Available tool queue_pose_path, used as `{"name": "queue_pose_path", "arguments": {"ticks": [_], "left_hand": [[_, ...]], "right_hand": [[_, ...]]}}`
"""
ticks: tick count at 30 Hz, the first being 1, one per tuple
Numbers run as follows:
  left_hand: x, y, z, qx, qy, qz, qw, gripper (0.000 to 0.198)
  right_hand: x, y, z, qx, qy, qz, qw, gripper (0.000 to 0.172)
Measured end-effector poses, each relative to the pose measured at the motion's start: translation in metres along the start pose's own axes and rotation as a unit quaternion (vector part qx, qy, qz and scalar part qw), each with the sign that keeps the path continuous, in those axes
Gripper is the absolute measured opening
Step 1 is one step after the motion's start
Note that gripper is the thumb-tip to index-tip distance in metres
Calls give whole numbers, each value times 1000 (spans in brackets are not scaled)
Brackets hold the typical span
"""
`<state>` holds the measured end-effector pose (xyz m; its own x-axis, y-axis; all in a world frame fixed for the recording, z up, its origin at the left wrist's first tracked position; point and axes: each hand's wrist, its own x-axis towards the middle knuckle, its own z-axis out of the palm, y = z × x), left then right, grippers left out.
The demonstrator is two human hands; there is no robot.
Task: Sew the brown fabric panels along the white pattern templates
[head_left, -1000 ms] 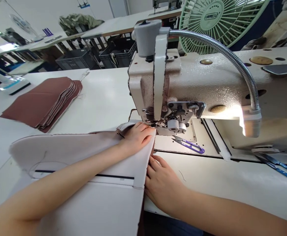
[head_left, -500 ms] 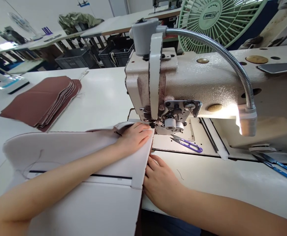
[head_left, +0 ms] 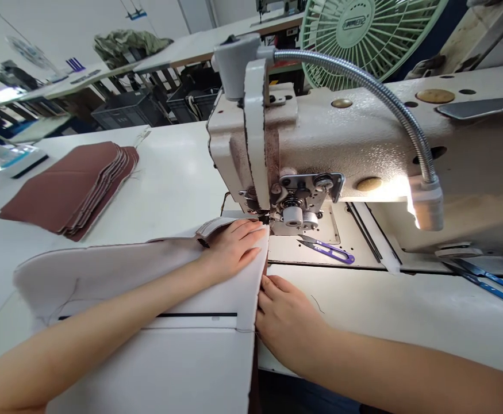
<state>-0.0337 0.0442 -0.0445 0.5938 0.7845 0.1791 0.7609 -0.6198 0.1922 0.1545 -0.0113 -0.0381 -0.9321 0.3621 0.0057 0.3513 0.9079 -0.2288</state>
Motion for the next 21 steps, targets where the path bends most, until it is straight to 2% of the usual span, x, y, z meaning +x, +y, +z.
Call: {"name": "queue_pose_path", "arguments": {"ticks": [4,8,10,13,14,16,17,18,21], "left_hand": [[0,4,-4,31,-19,-17,999,38],[-6,13,-14,42,-75,-29,996,47],[-14,25,-23,19,-104,-31,994,55],[-33,56,-38,-31,-117,-28,992,59],[-40,67,-42,-45,-118,-29,992,70],[-53,89,-48,-55,-128,-32,990,108],[-58,98,-49,-52,-135,-38,989,119],[-62,104,-51,-49,-145,-45,987,121],[-64,109,-59,-63,-179,-80,979,101]], "right_hand": [[1,5,-2,-17,0,4,1000,23],[1,11,-2,-10,8,11,1000,22],[1,13,0,-6,23,13,1000,21],[1,16,1,-1,32,13,999,19],[2,18,1,1,34,14,999,18],[3,21,1,8,46,22,999,21],[4,23,1,11,54,28,998,23],[4,23,1,12,57,33,998,24],[2,18,1,-11,37,37,999,23]]}}
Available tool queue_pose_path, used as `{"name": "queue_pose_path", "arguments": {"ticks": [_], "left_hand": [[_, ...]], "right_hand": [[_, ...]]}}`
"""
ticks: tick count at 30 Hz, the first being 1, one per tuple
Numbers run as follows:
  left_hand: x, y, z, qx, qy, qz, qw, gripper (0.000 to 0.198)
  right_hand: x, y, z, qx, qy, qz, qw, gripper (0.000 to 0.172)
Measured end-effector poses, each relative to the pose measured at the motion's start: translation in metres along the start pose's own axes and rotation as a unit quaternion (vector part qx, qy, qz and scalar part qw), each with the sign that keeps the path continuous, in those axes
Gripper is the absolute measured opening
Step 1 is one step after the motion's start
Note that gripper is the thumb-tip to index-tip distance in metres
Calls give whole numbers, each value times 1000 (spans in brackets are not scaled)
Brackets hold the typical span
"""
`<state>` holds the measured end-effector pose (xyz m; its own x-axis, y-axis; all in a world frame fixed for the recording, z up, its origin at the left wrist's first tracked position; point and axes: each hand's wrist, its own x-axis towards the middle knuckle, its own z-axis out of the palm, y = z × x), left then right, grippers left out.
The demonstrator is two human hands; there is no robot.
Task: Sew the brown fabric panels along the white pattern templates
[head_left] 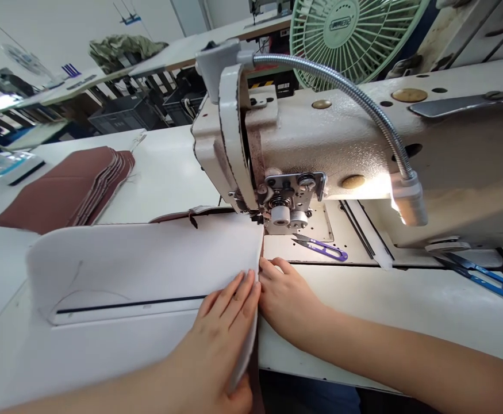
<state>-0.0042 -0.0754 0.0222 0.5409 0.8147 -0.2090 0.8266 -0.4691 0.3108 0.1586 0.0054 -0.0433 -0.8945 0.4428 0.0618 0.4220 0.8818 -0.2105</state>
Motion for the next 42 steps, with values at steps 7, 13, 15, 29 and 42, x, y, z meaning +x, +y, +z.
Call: {"name": "queue_pose_path", "arguments": {"ticks": [7,13,15,29,42], "left_hand": [[16,-6,-30,-120,-103,-105,982,79],[25,-8,-24,-124,-122,-114,978,81],[25,-10,-23,-133,-124,-110,977,83],[44,-24,-31,-147,-109,-110,977,75],[61,-30,-37,-100,-118,-76,985,59]], "right_hand": [[-27,-49,3,-18,50,-55,997,42],[-25,-46,-2,-32,43,-40,998,36],[-22,-41,-4,-46,37,-36,998,35],[-13,-25,-13,-54,-12,-41,998,35],[-5,-12,-21,1,-71,-49,996,33]]}}
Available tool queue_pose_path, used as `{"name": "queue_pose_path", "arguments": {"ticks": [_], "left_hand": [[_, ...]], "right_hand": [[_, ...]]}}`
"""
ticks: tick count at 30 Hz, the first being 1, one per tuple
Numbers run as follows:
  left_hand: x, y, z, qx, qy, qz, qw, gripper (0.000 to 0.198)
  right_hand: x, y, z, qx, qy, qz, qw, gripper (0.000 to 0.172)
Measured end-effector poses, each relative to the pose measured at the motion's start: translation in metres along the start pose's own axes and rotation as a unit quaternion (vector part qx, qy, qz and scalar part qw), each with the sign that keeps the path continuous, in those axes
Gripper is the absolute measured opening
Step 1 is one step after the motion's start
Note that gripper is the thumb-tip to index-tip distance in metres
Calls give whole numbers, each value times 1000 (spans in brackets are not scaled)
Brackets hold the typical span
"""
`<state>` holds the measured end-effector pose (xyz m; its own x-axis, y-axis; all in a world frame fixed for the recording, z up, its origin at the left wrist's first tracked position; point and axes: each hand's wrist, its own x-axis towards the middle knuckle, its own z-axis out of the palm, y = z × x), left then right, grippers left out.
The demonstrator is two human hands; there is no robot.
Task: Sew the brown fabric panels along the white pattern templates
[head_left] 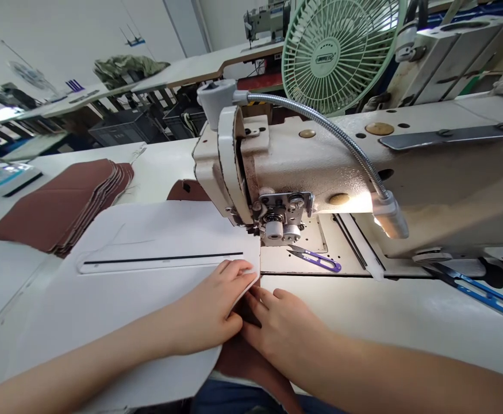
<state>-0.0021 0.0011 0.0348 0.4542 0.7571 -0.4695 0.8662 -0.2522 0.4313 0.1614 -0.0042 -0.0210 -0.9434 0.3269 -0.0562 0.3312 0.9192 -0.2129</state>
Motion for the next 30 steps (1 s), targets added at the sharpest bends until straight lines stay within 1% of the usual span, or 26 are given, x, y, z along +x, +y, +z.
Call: {"name": "queue_pose_path", "arguments": {"ticks": [2,3,5,6,7,8,10,12,14,17,18,19,21,23,26,30], "left_hand": [[-1,-3,1,34,-13,18,999,69],[-1,-4,1,47,-17,27,998,72],[-2,-5,1,62,-9,40,997,72],[-1,-6,0,65,1,43,997,71],[-1,-6,-2,65,10,43,997,69],[0,-6,-3,67,17,40,997,68],[2,-6,-6,72,21,32,997,65],[5,-7,-8,85,18,28,996,62],[8,-8,-9,102,20,29,994,61],[12,-11,-9,133,27,28,990,60],[13,-11,-9,145,27,28,989,59],[15,-12,-10,157,27,26,987,58],[18,-12,-11,179,25,26,983,55],[21,-12,-13,195,25,27,980,52],[26,-13,-15,209,29,28,977,47],[32,-15,-17,220,42,27,974,41]], "right_hand": [[-1,4,-8,8,-26,2,1000,42],[-2,6,-13,14,-39,-1,999,52],[-8,11,-26,35,-61,-25,997,72],[-10,13,-33,50,-68,-39,996,76],[-12,15,-38,66,-73,-49,994,75],[-14,16,-42,81,-80,-53,992,70],[-13,19,-45,96,-95,-34,990,57],[-9,20,-39,87,-97,-8,991,50],[-5,20,-28,63,-79,5,995,48],[-2,21,-17,23,-48,7,999,45],[-3,22,-15,10,-42,8,999,47],[-4,23,-16,0,-42,5,999,52],[-8,25,-20,-9,-55,-12,998,67],[-11,28,-25,-10,-73,-27,997,74],[-12,31,-28,-9,-71,-5,997,65],[-6,33,-22,-26,-45,27,998,57]]}}
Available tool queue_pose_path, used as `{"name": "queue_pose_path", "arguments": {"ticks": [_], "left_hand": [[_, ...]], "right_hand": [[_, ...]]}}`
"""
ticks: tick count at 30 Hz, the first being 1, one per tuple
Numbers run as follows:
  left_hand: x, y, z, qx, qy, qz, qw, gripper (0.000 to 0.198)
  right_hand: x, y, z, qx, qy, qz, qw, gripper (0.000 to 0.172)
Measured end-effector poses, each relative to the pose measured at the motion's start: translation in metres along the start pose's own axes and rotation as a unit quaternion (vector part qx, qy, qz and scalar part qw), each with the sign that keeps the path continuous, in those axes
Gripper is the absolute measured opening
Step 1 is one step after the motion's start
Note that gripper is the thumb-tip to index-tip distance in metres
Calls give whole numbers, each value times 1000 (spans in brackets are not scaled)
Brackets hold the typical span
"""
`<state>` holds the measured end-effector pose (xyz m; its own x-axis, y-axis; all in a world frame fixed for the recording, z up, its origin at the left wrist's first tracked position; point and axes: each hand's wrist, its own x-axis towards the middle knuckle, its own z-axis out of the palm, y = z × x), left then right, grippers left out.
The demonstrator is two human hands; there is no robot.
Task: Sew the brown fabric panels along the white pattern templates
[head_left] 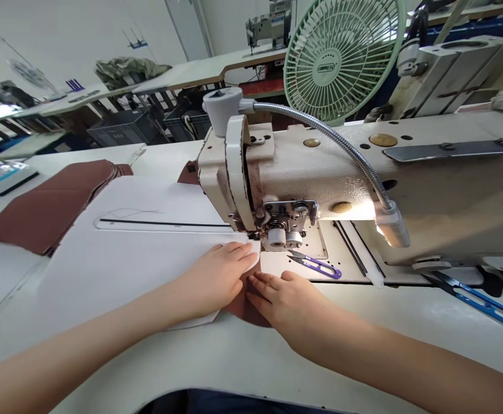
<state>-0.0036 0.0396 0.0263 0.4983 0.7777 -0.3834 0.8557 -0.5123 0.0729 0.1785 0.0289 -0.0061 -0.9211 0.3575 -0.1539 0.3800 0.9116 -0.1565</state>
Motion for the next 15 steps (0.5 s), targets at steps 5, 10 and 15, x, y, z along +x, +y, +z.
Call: {"name": "queue_pose_path", "arguments": {"ticks": [5,10,15], "left_hand": [[7,2,-4,13,20,-5,1000,34],[7,0,-4,44,23,-6,999,31],[-1,-4,-11,106,-15,3,994,55]], "right_hand": [[7,5,6,-21,1,18,1000,53],[10,13,12,-26,35,18,999,49],[13,18,23,-62,91,31,993,45]]}}
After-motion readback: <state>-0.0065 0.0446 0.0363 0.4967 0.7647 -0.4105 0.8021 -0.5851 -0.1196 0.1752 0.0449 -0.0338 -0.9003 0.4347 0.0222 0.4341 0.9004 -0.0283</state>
